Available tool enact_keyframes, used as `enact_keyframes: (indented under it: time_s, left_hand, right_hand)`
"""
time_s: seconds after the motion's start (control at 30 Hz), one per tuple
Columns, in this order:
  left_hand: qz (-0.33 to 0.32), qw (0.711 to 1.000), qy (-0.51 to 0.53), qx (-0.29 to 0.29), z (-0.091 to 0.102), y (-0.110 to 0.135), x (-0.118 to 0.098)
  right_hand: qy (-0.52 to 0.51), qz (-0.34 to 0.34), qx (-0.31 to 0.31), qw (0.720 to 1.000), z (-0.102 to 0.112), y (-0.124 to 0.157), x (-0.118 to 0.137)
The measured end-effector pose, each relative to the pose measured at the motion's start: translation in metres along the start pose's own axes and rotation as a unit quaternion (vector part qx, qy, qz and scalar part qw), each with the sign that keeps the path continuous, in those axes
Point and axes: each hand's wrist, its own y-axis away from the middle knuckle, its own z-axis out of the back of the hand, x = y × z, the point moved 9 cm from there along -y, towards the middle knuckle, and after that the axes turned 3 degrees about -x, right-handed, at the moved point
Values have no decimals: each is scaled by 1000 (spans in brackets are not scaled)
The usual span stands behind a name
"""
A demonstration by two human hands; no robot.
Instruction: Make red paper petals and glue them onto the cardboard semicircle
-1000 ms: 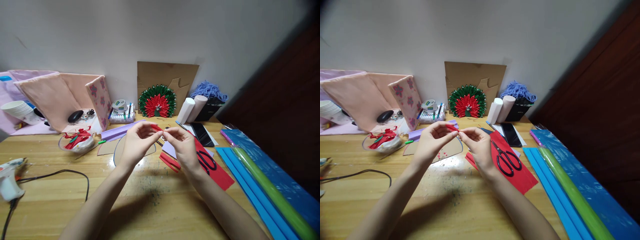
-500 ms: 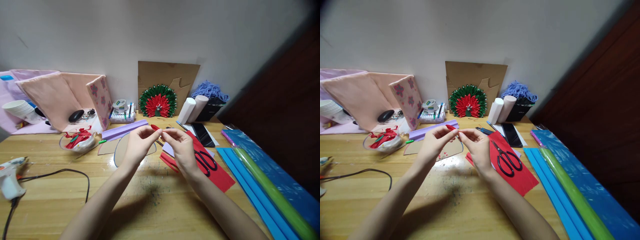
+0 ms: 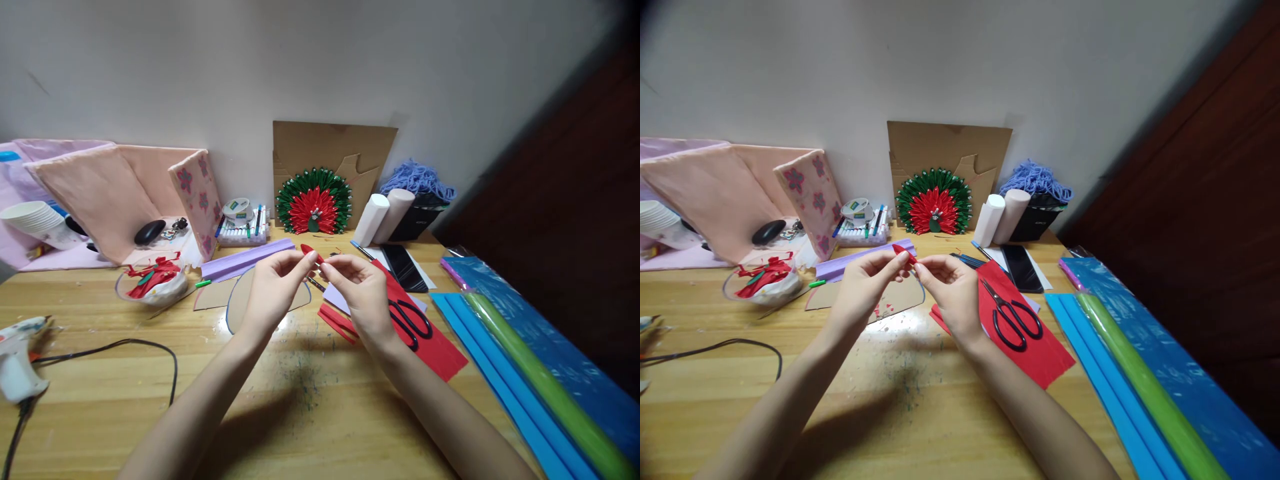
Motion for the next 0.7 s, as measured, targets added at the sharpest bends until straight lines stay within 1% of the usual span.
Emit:
enact_keyframes:
  time_s: [0.1, 0.23, 0.4, 0.57, 0.7]
  left_hand:
    - [-7, 1000, -8, -12, 2, 1, -2]
    - [-32, 999, -22, -30, 5, 3, -7]
    - [-49, 997, -51, -27, 2, 6, -11]
    - [-44, 995, -92, -18, 1, 6, -10]
    - [-23, 994, -110, -6, 1, 6, -5]
  right_hand:
    - [10, 11, 4, 1000, -1, 1, 4]
    - [1, 1, 15, 1000, -2, 0, 6]
    - [-9, -13, 26, 1000, -2, -3, 4]
    - [42, 9, 42, 998, -2, -4, 9]
    - [76, 9, 50, 996, -1, -6, 8]
